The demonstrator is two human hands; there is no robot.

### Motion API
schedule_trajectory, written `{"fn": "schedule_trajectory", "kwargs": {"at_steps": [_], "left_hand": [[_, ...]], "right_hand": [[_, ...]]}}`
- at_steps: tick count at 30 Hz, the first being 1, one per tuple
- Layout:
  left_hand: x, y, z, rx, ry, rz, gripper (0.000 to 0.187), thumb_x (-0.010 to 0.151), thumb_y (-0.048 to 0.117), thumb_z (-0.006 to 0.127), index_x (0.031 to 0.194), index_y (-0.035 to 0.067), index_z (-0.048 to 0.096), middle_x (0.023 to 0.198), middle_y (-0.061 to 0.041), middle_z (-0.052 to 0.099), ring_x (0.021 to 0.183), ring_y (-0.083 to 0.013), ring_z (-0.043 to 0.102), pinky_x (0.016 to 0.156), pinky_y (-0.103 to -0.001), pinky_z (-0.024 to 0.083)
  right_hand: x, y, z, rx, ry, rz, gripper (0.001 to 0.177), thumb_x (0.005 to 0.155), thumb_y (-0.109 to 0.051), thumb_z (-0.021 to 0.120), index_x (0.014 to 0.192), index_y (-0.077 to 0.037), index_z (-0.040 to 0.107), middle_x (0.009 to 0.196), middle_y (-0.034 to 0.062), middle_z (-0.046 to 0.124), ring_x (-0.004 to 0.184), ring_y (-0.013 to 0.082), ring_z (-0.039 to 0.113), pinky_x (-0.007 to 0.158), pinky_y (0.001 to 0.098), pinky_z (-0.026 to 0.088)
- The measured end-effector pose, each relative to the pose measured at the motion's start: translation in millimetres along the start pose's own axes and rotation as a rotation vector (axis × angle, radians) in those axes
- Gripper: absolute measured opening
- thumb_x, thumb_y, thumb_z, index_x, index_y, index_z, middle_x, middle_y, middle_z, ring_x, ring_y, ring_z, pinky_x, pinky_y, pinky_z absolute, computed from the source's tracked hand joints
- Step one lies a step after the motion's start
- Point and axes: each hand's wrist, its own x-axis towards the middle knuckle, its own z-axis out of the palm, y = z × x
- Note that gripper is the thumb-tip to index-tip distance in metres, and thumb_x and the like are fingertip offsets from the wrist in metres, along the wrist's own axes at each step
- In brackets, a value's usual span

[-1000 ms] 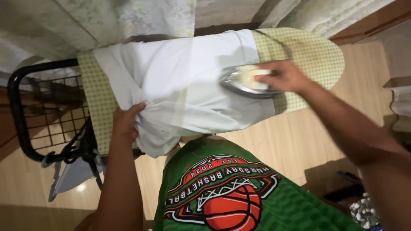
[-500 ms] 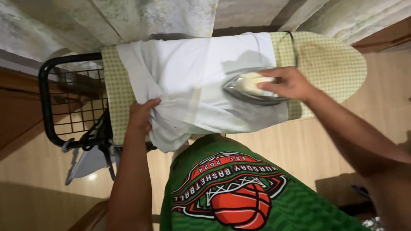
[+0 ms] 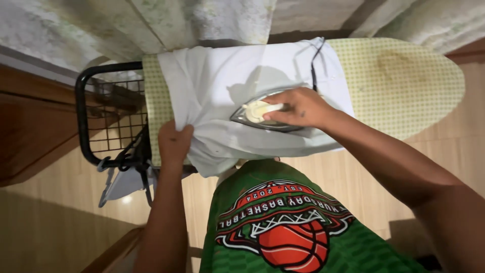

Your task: Iron a white shirt on an ironing board.

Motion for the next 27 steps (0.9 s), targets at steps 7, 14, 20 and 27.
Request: {"fn": "schedule_trajectory", "kwargs": {"at_steps": [7,14,20,27], "left_hand": [[-23.6,89.5,-15.0,-0.236,-0.061,-0.043,0.033,0.088,0.022,0.069,0.108,-0.004,0.071,0.089,-0.018,0.074,0.079,-0.0246,0.071,0.070,-0.037,0.054],[-5.5,76.3,-5.7,-0.079,0.098,-0.075,0.029,0.102,0.024,0.067,0.109,-0.003,0.073,0.083,-0.017,0.070,0.072,-0.0246,0.064,0.070,-0.037,0.051],[-1.1,42.6,-25.1,0.021,0.098,-0.265,0.028,0.097,0.023,0.071,0.098,-0.005,0.069,0.077,-0.015,0.068,0.066,-0.0197,0.063,0.063,-0.036,0.049],[-0.1,7.5,-12.4,-0.282,0.108,-0.345,0.027,0.090,0.018,0.073,0.101,-0.006,0.068,0.085,-0.008,0.070,0.069,-0.0126,0.061,0.059,-0.032,0.049]], "right_hand": [[16.8,-6.4,17.6,0.128,0.047,-0.118,0.051,0.086,-0.046,0.077,0.120,-0.009,0.075,0.109,0.0174,0.076,0.092,0.0306,0.076,0.078,0.0374,0.058],[37.5,-42.8,39.3,-0.023,0.124,-0.202,0.048,0.089,-0.047,0.077,0.122,-0.013,0.076,0.105,0.0179,0.076,0.090,0.0380,0.072,0.077,0.0460,0.056],[9.1,-7.8,17.7,-0.029,0.008,-0.002,0.048,0.085,-0.050,0.075,0.123,-0.021,0.075,0.102,0.0128,0.077,0.081,0.0318,0.075,0.074,0.0420,0.057],[27.7,-22.0,29.4,-0.048,0.060,0.007,0.050,0.084,-0.050,0.077,0.123,-0.019,0.075,0.099,0.0144,0.077,0.080,0.0326,0.074,0.073,0.0416,0.058]]}}
